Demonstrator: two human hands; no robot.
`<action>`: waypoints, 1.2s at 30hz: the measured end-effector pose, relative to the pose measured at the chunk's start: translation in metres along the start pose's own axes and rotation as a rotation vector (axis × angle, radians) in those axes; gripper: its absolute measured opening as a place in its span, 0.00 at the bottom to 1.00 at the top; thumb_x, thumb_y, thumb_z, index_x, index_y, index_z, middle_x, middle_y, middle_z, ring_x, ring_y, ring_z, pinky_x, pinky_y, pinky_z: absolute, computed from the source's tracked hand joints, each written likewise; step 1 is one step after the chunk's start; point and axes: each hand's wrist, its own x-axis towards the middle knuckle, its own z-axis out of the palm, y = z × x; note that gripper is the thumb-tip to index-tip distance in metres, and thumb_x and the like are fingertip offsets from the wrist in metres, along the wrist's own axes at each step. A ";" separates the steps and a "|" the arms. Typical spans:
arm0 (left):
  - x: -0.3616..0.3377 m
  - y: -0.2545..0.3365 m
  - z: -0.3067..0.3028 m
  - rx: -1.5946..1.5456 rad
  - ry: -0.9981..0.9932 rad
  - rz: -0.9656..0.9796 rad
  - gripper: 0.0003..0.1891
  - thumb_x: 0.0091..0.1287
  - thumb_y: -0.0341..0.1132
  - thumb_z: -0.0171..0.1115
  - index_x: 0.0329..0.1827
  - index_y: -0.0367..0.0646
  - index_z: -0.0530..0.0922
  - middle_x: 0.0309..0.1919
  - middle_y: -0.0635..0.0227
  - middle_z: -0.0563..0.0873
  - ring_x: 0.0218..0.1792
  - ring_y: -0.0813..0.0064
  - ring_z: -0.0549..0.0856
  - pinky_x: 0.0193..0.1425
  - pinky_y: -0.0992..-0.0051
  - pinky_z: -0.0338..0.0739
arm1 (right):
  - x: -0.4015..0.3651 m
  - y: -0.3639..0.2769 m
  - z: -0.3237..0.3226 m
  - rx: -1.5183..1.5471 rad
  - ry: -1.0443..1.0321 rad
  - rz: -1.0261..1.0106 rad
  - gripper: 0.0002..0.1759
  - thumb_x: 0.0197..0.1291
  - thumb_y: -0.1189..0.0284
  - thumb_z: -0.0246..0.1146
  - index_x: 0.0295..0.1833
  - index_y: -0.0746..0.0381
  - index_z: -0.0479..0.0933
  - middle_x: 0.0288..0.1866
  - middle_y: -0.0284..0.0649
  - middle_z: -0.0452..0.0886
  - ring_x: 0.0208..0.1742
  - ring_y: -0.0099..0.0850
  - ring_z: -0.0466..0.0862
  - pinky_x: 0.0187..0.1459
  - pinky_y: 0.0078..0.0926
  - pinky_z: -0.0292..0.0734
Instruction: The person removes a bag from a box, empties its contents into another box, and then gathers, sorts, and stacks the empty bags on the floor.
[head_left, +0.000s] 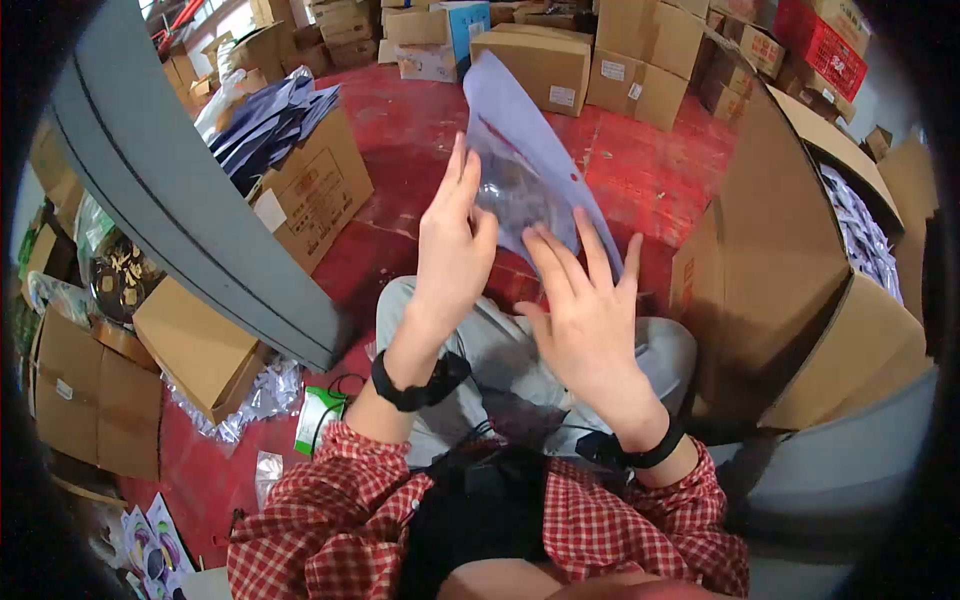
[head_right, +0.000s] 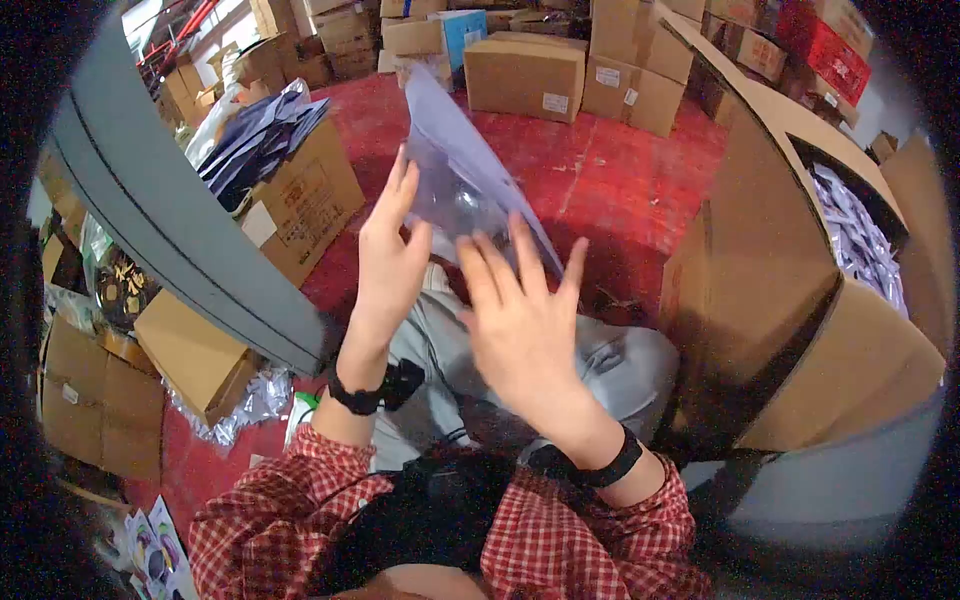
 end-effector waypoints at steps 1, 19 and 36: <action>-0.004 -0.006 0.002 0.022 0.009 0.041 0.28 0.50 0.18 0.47 0.60 0.30 0.64 0.65 0.52 0.60 0.56 0.64 0.74 0.48 0.77 0.72 | -0.001 0.008 0.010 -0.034 -0.011 0.022 0.23 0.45 0.71 0.62 0.51 0.59 0.71 0.50 0.37 0.74 0.56 0.41 0.70 0.57 0.55 0.56; -0.139 -0.117 0.077 -1.097 -0.836 -1.267 0.27 0.64 0.49 0.52 0.62 0.46 0.60 0.60 0.69 0.67 0.51 0.74 0.74 0.49 0.70 0.74 | -0.010 0.078 -0.035 0.264 0.361 0.279 0.03 0.47 0.84 0.58 0.28 0.68 0.70 0.23 0.46 0.75 0.25 0.41 0.77 0.29 0.29 0.70; -0.084 -0.133 0.059 -1.557 -0.044 -0.544 0.25 0.62 0.37 0.57 0.61 0.52 0.61 0.56 0.69 0.71 0.54 0.66 0.74 0.53 0.65 0.76 | 0.013 0.066 -0.067 0.372 0.544 -0.136 0.24 0.47 0.75 0.65 0.52 0.64 0.68 0.56 0.53 0.70 0.53 0.44 0.75 0.52 0.34 0.70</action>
